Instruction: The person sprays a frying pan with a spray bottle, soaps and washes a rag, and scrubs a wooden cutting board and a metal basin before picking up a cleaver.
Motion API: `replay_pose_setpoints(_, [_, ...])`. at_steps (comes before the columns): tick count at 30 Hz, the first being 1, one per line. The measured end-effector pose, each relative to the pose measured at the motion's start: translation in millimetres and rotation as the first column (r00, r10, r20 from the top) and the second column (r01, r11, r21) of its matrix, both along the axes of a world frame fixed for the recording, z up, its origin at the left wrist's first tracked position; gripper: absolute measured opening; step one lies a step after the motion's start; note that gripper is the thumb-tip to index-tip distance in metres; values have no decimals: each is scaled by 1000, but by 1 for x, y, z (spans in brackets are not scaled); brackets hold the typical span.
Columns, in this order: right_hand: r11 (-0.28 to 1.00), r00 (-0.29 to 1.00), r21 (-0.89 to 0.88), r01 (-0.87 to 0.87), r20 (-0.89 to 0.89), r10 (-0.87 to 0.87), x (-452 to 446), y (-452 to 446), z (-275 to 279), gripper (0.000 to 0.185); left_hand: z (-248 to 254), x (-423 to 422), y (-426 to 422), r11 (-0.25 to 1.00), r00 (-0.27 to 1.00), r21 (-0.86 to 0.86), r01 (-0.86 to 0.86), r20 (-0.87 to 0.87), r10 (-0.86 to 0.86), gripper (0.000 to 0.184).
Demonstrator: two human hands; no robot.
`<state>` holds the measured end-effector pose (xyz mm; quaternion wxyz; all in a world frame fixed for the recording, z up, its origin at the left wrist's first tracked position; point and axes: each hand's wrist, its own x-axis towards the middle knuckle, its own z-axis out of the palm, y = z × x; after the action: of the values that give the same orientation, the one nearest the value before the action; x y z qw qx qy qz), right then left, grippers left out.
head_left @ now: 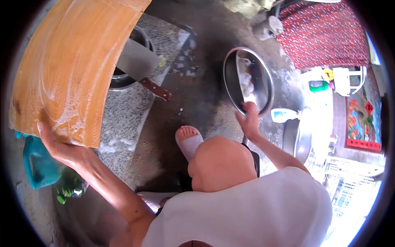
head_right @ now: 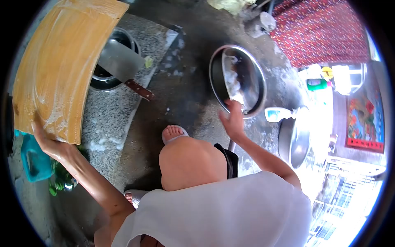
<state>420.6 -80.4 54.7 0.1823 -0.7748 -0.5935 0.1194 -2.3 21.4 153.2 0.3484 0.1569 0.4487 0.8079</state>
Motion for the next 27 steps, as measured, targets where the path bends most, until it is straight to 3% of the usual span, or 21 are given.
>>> replay_pose_setpoints(1, [992, 966, -23, 126, 232, -117, 18, -28, 7, 43, -4, -5, 3, 1000, 999, -13, 24, -27, -24, 50])
replay_pose_setpoints(2, [962, 913, -44, 270, 328, -242, 39, -56, 0, 50, -7, -4, 6, 999, 999, -1, 45, 5, -45, 50])
replay_pose_setpoints(3, [883, 878, -172, 436, 296, -376, 49, -76, -7, 54, -10, -2, 11, 998, 997, 10, 70, 36, -70, 50])
replay_pose_setpoints(5, [748, 827, -355, 561, 281, -487, 59, -102, -46, 51, -14, 6, 18, 994, 992, 10, 105, 66, -105, 49])
replay_pose_setpoints(8, [696, 720, -462, 549, -161, -675, 73, -83, -76, 38, -12, 23, 22, 993, 990, 14, 118, 75, -119, 48])
replay_pose_setpoints(11, [685, 680, -220, 695, -112, -725, 53, -70, -71, 25, -16, 31, 25, 987, 983, 47, 156, 95, -160, 48])
replay_pose_setpoints(12, [722, 720, -156, 675, -79, -690, 57, -70, -70, 19, -19, 33, 26, 985, 980, 39, 170, 96, -173, 48])
replay_pose_setpoints(16, [658, 598, -252, 710, -276, -752, 46, -85, -1, 15, -16, 52, 29, 972, 970, 31, 232, 63, -233, 47])
replay_pose_setpoints(17, [698, 557, -235, 676, -456, -694, 38, -93, 22, 14, -16, 57, 29, 969, 966, 22, 247, 68, -248, 47])
replay_pose_setpoints(19, [760, 483, -241, 604, -648, -589, 39, -122, 63, 13, -15, 69, 28, 972, 972, -11, 236, -7, -236, 49])
replay_pose_setpoints(21, [783, 264, -217, 583, -861, -435, 34, -152, 108, 13, -13, 76, 28, 970, 970, -19, 243, -17, -243, 51])
replay_pose_setpoints(23, [721, 456, -131, 680, -694, -556, 42, -187, 133, 13, -10, 84, 32, 965, 963, 4, 264, 55, -264, 52])
replay_pose_setpoints(24, [606, 524, -176, 776, -358, -773, 37, -198, 153, 13, -7, 86, 32, 957, 955, 38, 289, 54, -291, 52])
replay_pose_setpoints(25, [534, 496, -142, 833, -236, -836, 38, -215, 165, 14, -6, 88, 32, 945, 945, 69, 320, 52, -324, 51])
replay_pose_setpoints(27, [445, 364, -244, 862, -315, -877, 20, -243, 183, 14, -7, 92, 33, 942, 945, 91, 322, 36, -326, 52])
